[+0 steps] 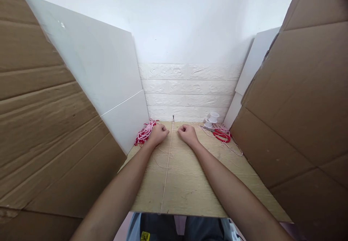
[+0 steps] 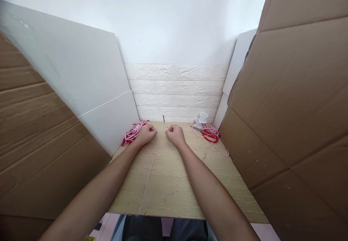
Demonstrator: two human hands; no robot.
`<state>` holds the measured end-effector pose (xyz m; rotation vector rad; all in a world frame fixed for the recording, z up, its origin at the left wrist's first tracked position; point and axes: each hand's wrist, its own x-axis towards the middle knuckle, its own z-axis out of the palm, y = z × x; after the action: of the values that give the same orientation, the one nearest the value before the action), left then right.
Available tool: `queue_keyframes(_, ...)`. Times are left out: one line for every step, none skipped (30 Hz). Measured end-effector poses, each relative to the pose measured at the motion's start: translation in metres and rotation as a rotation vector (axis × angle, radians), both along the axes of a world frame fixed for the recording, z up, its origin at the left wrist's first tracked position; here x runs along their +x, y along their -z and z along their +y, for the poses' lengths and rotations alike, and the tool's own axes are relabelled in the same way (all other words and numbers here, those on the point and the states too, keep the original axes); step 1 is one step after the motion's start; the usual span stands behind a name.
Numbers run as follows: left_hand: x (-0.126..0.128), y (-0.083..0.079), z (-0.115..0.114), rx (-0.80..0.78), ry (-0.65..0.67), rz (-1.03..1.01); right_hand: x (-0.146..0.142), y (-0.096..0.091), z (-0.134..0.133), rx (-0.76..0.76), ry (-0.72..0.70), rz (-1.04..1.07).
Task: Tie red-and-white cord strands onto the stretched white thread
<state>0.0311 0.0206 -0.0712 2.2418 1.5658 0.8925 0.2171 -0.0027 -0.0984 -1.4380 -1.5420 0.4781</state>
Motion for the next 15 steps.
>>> queue_keyframes(0.0, 0.0, 0.0, 0.001, 0.001, 0.0, 0.0, 0.0, 0.0, 0.0, -0.003, -0.006)
queue_keyframes(-0.001, 0.0, 0.0, 0.002, 0.003, 0.001, 0.0, 0.0, -0.001, 0.001, -0.008, -0.013)
queue_keyframes(-0.001, 0.0, 0.0, 0.003, 0.009, 0.003, -0.001, 0.0, -0.001, 0.002, -0.013, -0.02)
queue_keyframes(-0.001, 0.0, 0.001, 0.004, 0.017, 0.006, -0.001, 0.0, -0.001, 0.004, -0.018, -0.026)
queue_keyframes(-0.001, 0.0, 0.001, 0.004, 0.026, 0.009, -0.002, 0.0, -0.001, 0.003, -0.021, -0.029)
queue_keyframes(-0.001, 0.0, 0.001, 0.001, 0.034, 0.01, -0.002, 0.0, 0.0, -0.003, -0.019, -0.029)
queue_keyframes(0.0, 0.001, 0.001, -0.006, 0.036, 0.006, -0.003, -0.001, 0.001, -0.018, -0.011, -0.023)
queue_keyframes(0.0, 0.001, 0.001, -0.014, 0.035, -0.006, -0.004, -0.002, 0.002, -0.042, 0.002, -0.014)
queue_keyframes(0.001, 0.001, 0.001, -0.021, 0.028, -0.026, -0.005, -0.004, 0.004, -0.074, 0.013, -0.003)
queue_keyframes(0.002, 0.001, 0.001, -0.028, 0.019, -0.051, -0.006, -0.005, 0.007, -0.108, 0.02, 0.007)
queue_keyframes(0.003, 0.001, 0.001, -0.035, 0.011, -0.074, -0.007, -0.006, 0.009, -0.139, 0.017, 0.015)
queue_keyframes(0.004, 0.002, 0.001, -0.04, 0.008, -0.089, -0.008, -0.007, 0.012, -0.164, 0.003, 0.022)
queue_keyframes(0.005, 0.002, 0.001, -0.042, 0.012, -0.093, -0.008, -0.008, 0.015, -0.179, -0.02, 0.028)
queue_keyframes(0.005, 0.003, 0.001, -0.043, 0.023, -0.085, -0.008, -0.008, 0.017, -0.183, -0.045, 0.033)
queue_keyframes(0.006, 0.003, 0.001, -0.041, 0.039, -0.07, -0.009, -0.007, 0.019, -0.176, -0.064, 0.035)
